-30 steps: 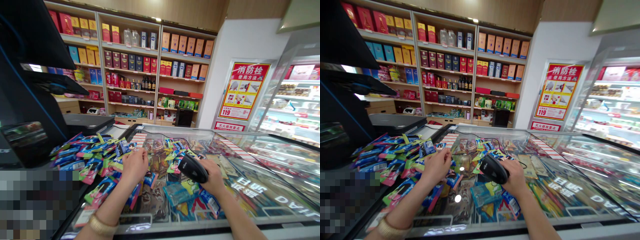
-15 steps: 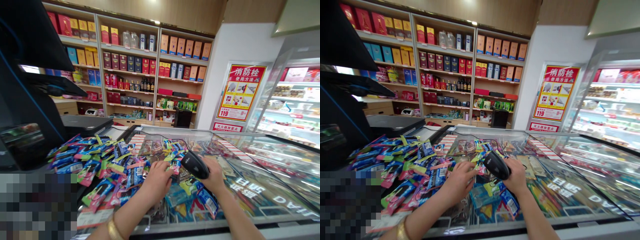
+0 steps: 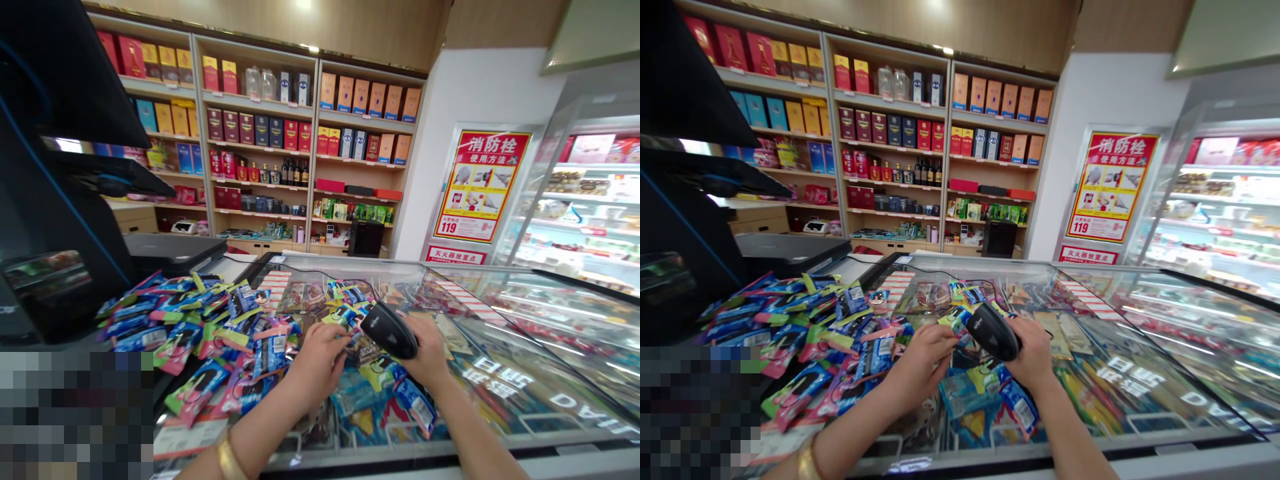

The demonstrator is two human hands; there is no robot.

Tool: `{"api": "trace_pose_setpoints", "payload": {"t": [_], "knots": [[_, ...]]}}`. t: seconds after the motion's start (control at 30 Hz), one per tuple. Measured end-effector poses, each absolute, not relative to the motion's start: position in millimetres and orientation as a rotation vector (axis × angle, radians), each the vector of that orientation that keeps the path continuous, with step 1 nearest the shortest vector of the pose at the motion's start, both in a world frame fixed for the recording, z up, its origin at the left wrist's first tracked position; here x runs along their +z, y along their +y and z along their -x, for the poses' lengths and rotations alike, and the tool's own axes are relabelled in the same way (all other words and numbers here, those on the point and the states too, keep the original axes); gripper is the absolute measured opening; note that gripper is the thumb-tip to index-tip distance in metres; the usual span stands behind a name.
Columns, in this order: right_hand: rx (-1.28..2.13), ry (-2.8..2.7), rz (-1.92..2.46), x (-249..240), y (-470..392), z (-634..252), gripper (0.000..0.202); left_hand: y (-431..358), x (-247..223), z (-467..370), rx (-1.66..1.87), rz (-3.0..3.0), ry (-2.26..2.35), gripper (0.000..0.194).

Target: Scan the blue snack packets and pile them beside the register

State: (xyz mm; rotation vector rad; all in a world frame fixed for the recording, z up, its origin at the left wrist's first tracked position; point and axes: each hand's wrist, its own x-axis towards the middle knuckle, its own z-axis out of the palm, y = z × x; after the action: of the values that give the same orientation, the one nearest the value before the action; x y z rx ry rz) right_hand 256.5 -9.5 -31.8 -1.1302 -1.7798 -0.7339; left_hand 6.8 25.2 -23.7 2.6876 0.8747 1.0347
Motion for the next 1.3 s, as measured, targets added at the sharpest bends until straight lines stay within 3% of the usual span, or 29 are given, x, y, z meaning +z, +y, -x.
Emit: {"api": "trace_pose_setpoints", "payload": {"t": [0.13,0.27,0.53,0.87,1.13,1.3], "knots": [[-0.703,-1.758,1.139,-32,-9,-257,0.022,35,-19,-1,1.485,-2.129,0.849,0.021],[-0.672,-1.765,1.128,-33,-10,-258,0.022,47,-19,7,1.616,-1.810,0.927,0.023],[-0.547,-1.972,1.063,-26,-15,-247,0.023,51,-15,18,1.607,-2.142,1.086,0.043],[-0.442,-2.065,1.106,-25,-17,-240,0.019,38,-11,11,1.424,-2.393,0.944,0.050],[-0.460,-2.051,1.124,-24,-17,-239,0.021,34,-9,10,1.390,-2.368,0.978,0.048],[-0.509,-2.011,1.135,-27,-15,-244,0.023,44,-2,25,1.513,-2.287,1.226,0.035]]}}
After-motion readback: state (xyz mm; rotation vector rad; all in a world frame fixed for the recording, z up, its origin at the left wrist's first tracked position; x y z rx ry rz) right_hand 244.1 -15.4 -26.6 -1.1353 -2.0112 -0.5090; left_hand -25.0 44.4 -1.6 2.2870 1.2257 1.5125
